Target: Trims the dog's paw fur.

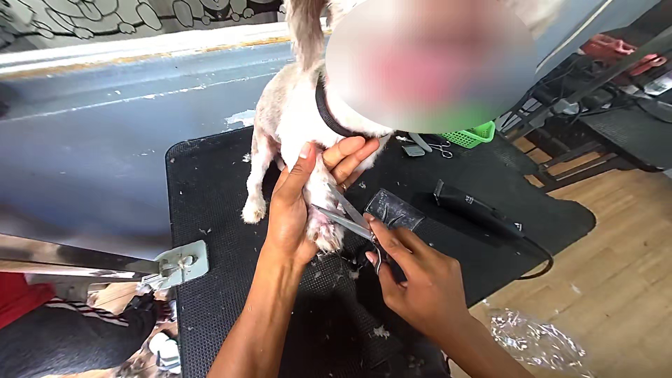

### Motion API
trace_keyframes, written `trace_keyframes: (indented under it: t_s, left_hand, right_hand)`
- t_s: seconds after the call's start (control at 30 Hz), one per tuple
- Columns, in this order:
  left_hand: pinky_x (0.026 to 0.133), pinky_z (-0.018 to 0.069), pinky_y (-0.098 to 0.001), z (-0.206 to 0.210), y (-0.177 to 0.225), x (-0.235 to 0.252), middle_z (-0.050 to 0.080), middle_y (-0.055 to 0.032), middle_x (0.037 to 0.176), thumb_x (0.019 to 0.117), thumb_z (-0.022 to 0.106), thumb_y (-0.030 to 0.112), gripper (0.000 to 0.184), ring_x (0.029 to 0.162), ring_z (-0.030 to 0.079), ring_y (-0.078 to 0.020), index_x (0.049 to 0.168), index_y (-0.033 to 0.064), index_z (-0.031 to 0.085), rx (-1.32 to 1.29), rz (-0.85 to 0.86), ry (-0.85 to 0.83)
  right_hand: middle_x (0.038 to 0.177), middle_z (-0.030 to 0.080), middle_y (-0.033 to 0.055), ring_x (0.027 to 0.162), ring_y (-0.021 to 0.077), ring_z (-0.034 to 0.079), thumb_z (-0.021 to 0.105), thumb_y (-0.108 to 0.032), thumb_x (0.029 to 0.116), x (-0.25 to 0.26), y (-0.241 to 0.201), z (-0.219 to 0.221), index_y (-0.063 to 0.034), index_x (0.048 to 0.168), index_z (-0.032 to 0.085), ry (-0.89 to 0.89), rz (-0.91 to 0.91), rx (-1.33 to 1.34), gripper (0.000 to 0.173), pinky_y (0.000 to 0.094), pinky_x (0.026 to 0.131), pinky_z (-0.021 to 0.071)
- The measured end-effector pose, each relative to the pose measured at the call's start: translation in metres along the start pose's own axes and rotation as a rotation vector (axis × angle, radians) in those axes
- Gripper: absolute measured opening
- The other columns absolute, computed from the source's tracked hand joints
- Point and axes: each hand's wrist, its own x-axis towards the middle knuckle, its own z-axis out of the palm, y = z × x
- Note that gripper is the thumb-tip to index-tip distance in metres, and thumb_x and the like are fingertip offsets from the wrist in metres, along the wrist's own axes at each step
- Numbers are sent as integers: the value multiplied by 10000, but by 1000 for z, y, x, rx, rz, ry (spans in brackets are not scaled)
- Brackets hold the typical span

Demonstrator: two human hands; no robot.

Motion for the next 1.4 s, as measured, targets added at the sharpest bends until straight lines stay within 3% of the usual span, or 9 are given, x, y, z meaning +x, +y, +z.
trace_keyframes:
  t_s: [0.43, 0.63, 0.83, 0.93, 1.07, 1.2, 1.4]
  left_hand:
    - [1188, 390, -527, 5, -1, 1, 676, -241, 1279, 1137, 235, 296, 488, 1314, 592, -365, 1263, -6, 598, -25, -21, 7]
    - [1174, 409, -526, 5, 4, -1, 697, -212, 1261, 1134, 237, 284, 478, 1299, 611, -335, 1216, 18, 626, 58, 11, -18]
    - [1206, 372, -511, 8, 6, -2, 677, -223, 1298, 1138, 223, 289, 497, 1336, 582, -339, 1242, -1, 613, 39, 10, -38]
    - [1212, 361, -493, 8, 5, -3, 686, -198, 1296, 1136, 232, 302, 513, 1345, 576, -314, 1222, 10, 644, 35, 13, -41]
    - [1212, 356, -530, 7, 3, -2, 681, -244, 1251, 1135, 242, 297, 499, 1355, 552, -368, 1150, -9, 636, 40, 23, -34]
    - [1204, 359, -562, 9, 2, -1, 672, -288, 1213, 1135, 244, 272, 454, 1348, 544, -419, 1109, -22, 589, 98, 39, -11]
    - [1174, 402, -541, 11, 8, -3, 668, -267, 1254, 1137, 253, 280, 435, 1336, 563, -387, 1121, -2, 585, 102, 32, 22]
  right_hand:
    - [884, 599, 15, 575, 125, 526, 539, -135, 930, 15, 4, 6, -265, 1446, 618, 25, -40, 18, 538, 303, 434, 379]
    - [941, 642, -4, 674, 71, 581, 566, -177, 950, 12, 5, 8, -205, 1465, 590, 35, 19, 185, 516, 256, 517, 470]
    - [961, 647, -34, 706, 54, 588, 604, -225, 893, 10, 1, 11, -219, 1444, 609, -12, 4, 254, 551, 265, 525, 477]
    - [957, 657, -18, 683, 66, 599, 586, -177, 917, 9, -1, 12, -217, 1454, 602, -14, 19, 243, 539, 269, 517, 493]
    - [940, 651, 0, 665, 88, 599, 555, -188, 968, 3, -3, 4, -230, 1474, 580, 22, 49, 164, 508, 280, 509, 494]
    - [938, 628, 36, 613, 147, 572, 521, -211, 974, -3, 5, -16, -289, 1460, 598, 5, -5, -20, 498, 336, 442, 414]
    - [914, 619, 71, 603, 211, 567, 472, -181, 979, -8, 32, -32, -316, 1458, 599, -22, -61, -167, 514, 371, 430, 384]
